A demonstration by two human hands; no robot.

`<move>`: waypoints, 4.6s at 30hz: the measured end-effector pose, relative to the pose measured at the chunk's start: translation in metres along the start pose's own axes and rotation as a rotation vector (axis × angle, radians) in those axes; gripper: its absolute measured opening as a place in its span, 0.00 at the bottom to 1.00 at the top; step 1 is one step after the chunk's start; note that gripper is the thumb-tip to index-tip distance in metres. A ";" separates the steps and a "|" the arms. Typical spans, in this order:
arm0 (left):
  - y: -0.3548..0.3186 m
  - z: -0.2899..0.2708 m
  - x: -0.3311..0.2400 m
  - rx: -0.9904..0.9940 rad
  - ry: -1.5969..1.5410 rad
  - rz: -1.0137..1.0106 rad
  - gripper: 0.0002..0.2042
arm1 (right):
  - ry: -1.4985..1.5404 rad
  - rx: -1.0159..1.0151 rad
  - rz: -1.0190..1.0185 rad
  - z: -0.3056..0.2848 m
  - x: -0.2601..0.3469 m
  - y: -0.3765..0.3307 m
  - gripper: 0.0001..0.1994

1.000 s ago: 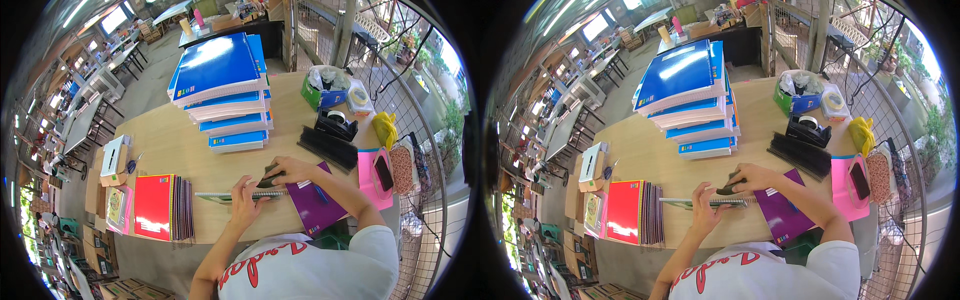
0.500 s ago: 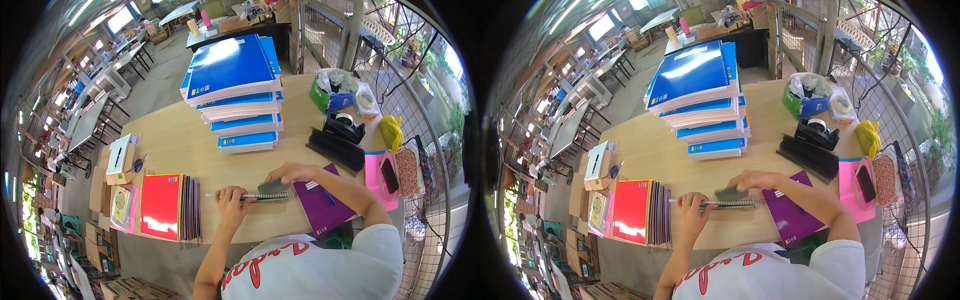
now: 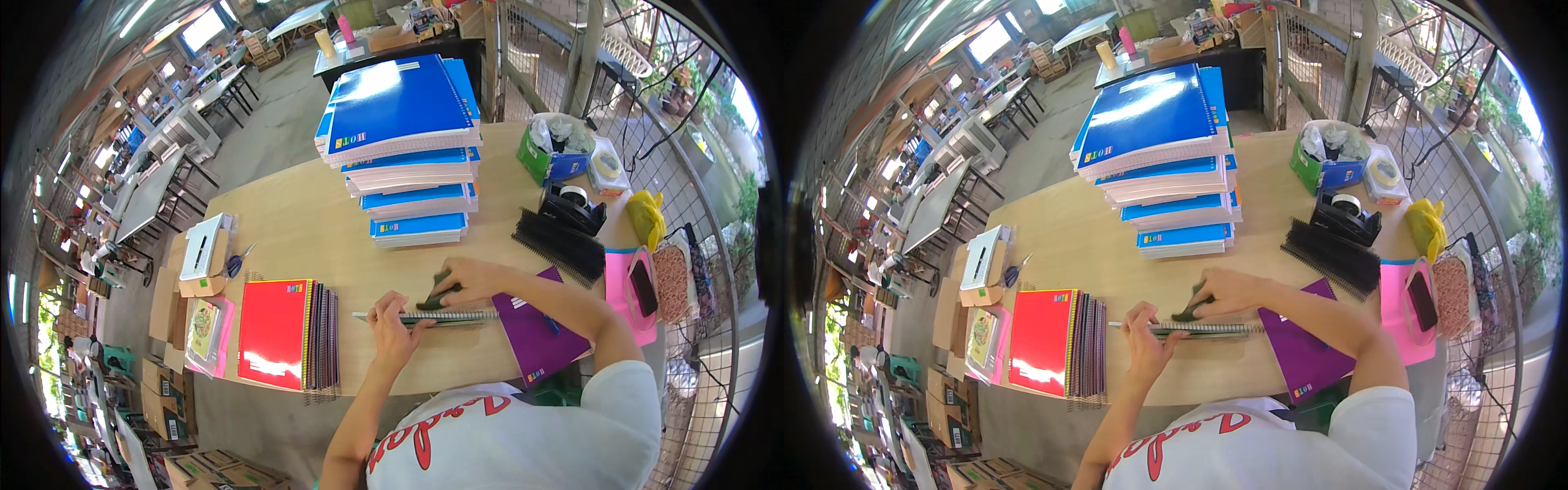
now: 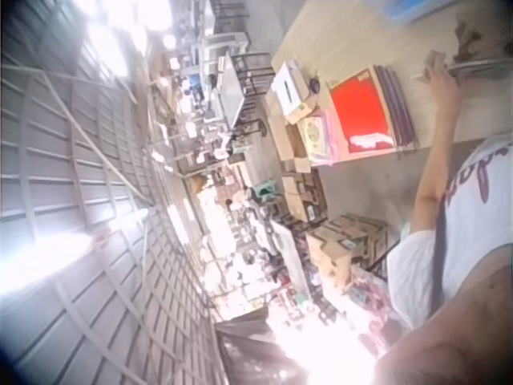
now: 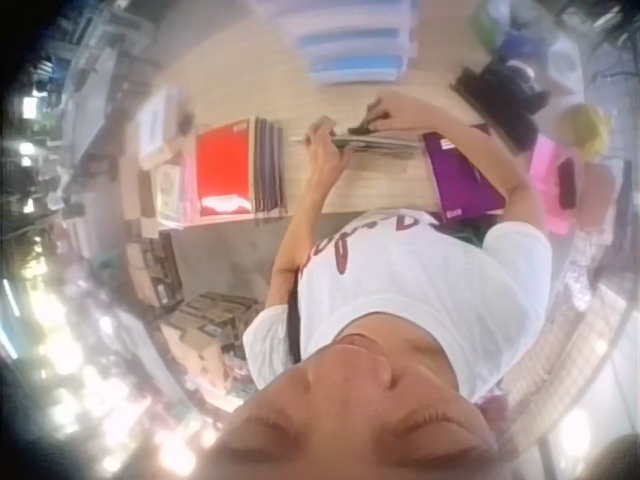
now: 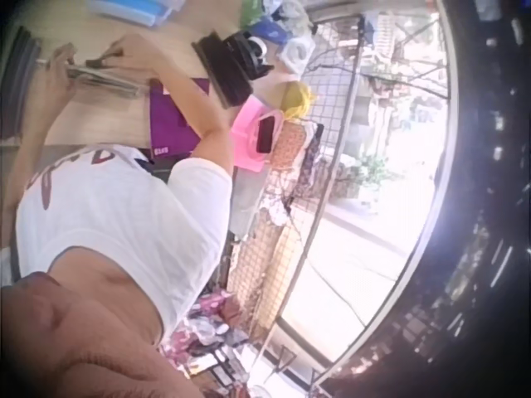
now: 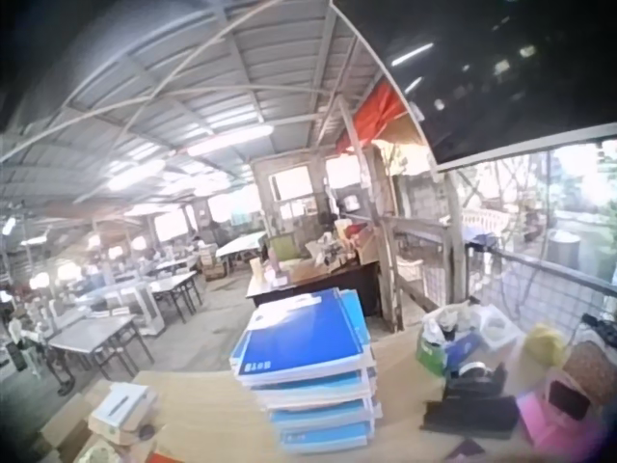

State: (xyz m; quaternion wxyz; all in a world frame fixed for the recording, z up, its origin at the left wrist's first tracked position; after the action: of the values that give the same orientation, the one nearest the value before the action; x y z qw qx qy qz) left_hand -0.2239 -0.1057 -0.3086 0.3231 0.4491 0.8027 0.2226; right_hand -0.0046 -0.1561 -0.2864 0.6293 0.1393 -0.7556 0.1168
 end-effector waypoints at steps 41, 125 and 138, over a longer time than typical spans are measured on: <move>-0.031 0.004 0.066 -0.014 -0.279 -0.379 0.44 | 0.354 -0.073 0.083 0.026 0.006 0.088 0.21; -0.023 -0.006 0.070 -0.167 -1.148 -0.792 0.35 | -0.709 -0.649 0.292 -0.046 0.012 0.006 0.22; 0.016 -0.044 0.015 -0.020 -1.054 -0.581 0.42 | -0.431 -0.295 -0.029 0.055 0.117 0.006 0.31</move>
State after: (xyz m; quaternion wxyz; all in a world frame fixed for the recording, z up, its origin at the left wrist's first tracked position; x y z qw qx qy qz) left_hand -0.2522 -0.0876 -0.2732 0.7295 0.2581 0.6220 -0.1198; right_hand -0.0765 -0.1775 -0.1812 0.4690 0.0786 -0.8790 -0.0358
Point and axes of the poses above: each hand's wrist, its own y-axis towards the middle knuckle, its own z-axis out of the palm, x = y × z, the point moved 3 cm from there along y, towards the middle knuckle, and after that the axes turned 13 degrees about y, right-handed, at the moved point
